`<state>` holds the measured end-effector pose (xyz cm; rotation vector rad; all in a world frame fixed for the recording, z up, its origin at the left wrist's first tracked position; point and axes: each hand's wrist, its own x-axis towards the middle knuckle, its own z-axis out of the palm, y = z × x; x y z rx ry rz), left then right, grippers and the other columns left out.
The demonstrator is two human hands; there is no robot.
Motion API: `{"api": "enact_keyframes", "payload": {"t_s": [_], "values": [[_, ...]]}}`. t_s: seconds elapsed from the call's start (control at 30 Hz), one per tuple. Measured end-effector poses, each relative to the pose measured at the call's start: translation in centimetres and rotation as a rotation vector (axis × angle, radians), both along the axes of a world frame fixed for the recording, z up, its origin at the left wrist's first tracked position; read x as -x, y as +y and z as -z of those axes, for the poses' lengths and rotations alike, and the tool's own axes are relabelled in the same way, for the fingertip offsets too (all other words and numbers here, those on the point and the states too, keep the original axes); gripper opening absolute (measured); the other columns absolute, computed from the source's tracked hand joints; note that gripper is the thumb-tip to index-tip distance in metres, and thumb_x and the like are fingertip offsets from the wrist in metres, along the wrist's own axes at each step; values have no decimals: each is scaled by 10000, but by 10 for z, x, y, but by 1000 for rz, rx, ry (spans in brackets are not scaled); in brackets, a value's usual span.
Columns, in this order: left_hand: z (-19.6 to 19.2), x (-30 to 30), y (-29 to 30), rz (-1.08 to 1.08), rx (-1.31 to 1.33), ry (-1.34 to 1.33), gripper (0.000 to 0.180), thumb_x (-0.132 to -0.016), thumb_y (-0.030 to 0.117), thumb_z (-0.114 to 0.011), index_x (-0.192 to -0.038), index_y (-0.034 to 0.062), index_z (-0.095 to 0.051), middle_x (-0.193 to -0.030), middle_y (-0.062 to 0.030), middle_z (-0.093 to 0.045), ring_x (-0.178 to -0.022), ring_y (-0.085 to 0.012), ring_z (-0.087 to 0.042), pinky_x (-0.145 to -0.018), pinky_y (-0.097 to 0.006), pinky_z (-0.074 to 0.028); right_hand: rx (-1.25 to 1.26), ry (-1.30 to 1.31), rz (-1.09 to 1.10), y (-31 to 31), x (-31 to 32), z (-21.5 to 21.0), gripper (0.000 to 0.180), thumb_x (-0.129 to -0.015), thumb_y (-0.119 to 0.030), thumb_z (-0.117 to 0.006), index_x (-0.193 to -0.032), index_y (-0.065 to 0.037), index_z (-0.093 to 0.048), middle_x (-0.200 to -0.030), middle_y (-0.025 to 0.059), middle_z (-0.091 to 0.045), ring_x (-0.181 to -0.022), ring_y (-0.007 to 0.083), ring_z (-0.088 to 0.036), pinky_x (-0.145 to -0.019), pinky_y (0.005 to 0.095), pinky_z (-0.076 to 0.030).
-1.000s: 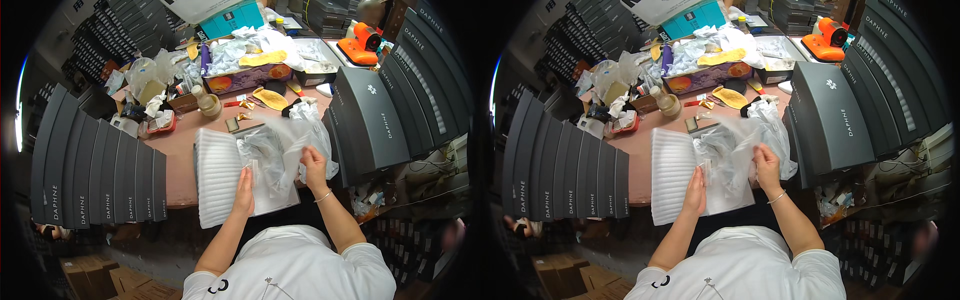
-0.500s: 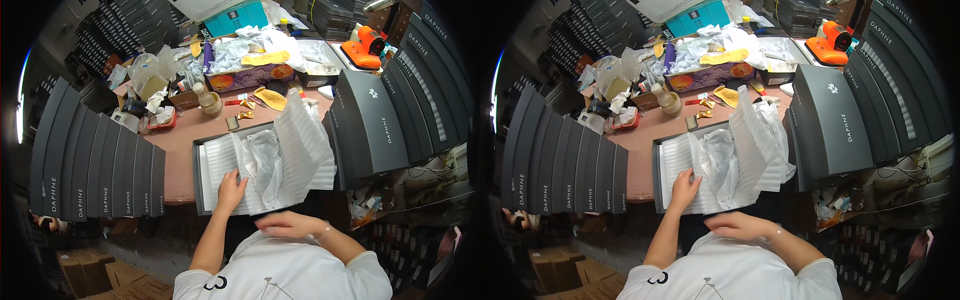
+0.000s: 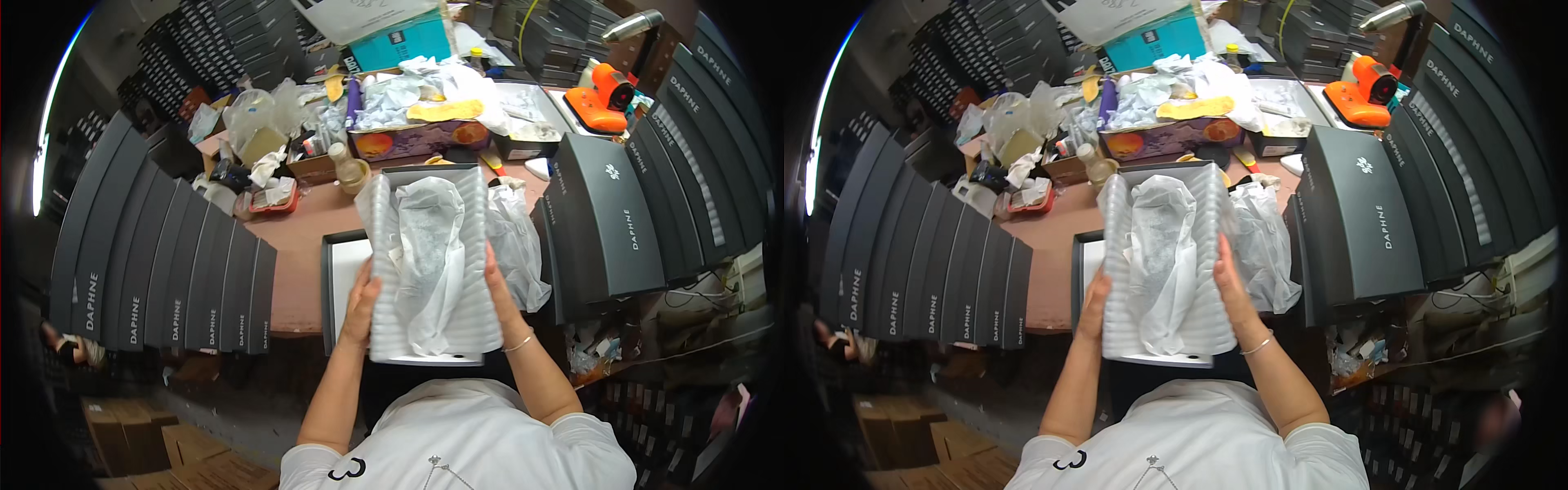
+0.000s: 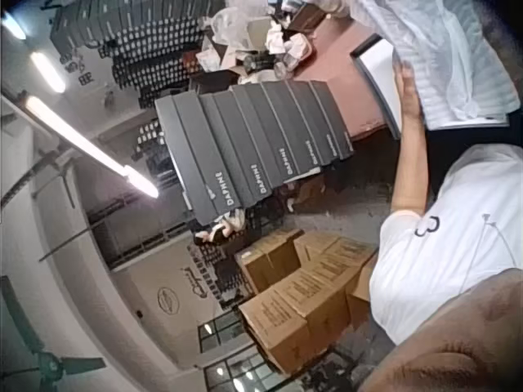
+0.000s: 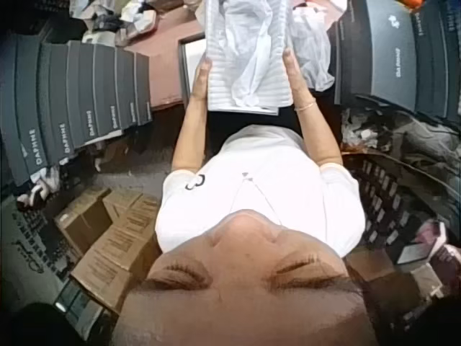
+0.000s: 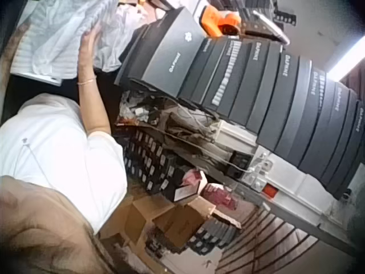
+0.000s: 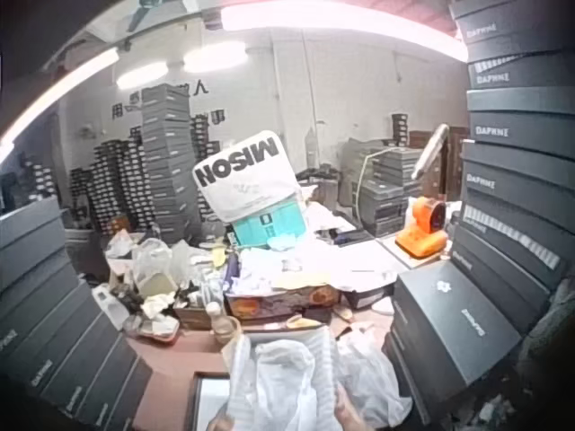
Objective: Pack pairs of high-heeled shoes into boxes with tissue paper and silica gel packets.
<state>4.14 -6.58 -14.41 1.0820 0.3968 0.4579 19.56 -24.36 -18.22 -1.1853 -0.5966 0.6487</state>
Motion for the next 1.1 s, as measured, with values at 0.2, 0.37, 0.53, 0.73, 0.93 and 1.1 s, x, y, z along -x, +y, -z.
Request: {"api": "enact_keyframes", "payload": {"t_s": [0.2, 0.37, 0.53, 0.73, 0.93, 1.1], "values": [[94, -6, -21, -37, 347, 127, 694, -919, 388, -522, -1441, 3, -275, -1428, -158, -365, -1287, -258, -395, -1063, -365, -330, 680, -228, -107, 2, -47, 118, 664, -958, -471, -419, -1391, 23, -329, -1429, 215, -364, -1276, 354, -400, -1042, 391, -336], [110, -2, 6, -113, -263, 216, 681, -922, 249, -573, -1451, -20, -238, -1464, -199, -305, -1335, -279, -335, -1090, -357, -280, 784, -1050, 335, -35, -54, 46, 538, -856, -328, -610, -1237, 32, -487, -1099, 268, -592, -980, 423, -585, -847, 464, -477], [97, -4, 1, 62, -866, 439, 743, -888, 244, -615, -1460, 7, -204, -1471, -261, -258, -1357, -373, -290, -1104, -395, -261, 1249, -784, 284, -52, -97, 104, 374, -763, -239, -666, -998, 39, -580, -859, 261, -644, -881, 424, -615, -780, 486, -490], [1, 20, -54, 70, -957, 139, 1019, -707, 235, -809, -1466, 7, -169, -1504, -233, -196, -1385, -387, -234, -1122, -405, -248, 352, -299, 121, -32, -40, -24, 317, -848, -224, -633, -1001, 50, -584, -876, 188, -651, -827, 263, -638, -724, 377, -479], [32, -7, -76, -454, 269, -120, 443, -904, 154, -616, -1290, 6, -457, -1224, -86, -537, -1116, -190, -508, -959, -328, -412, 145, -771, 129, 14, 33, -62, 422, -823, -200, -703, -1161, 14, -568, -1076, 203, -603, -997, 348, -583, -867, 377, -467], [31, 44, -41, -333, 121, -109, 363, -962, 166, -529, -1297, 47, -460, -1247, -101, -533, -1124, -223, -535, -960, -383, -444, 153, -1351, 155, 35, 14, -116, 485, -705, -268, -769, -1139, -118, -611, -1331, 124, -475, -1318, 350, -354, -1073, 590, -215]]}}
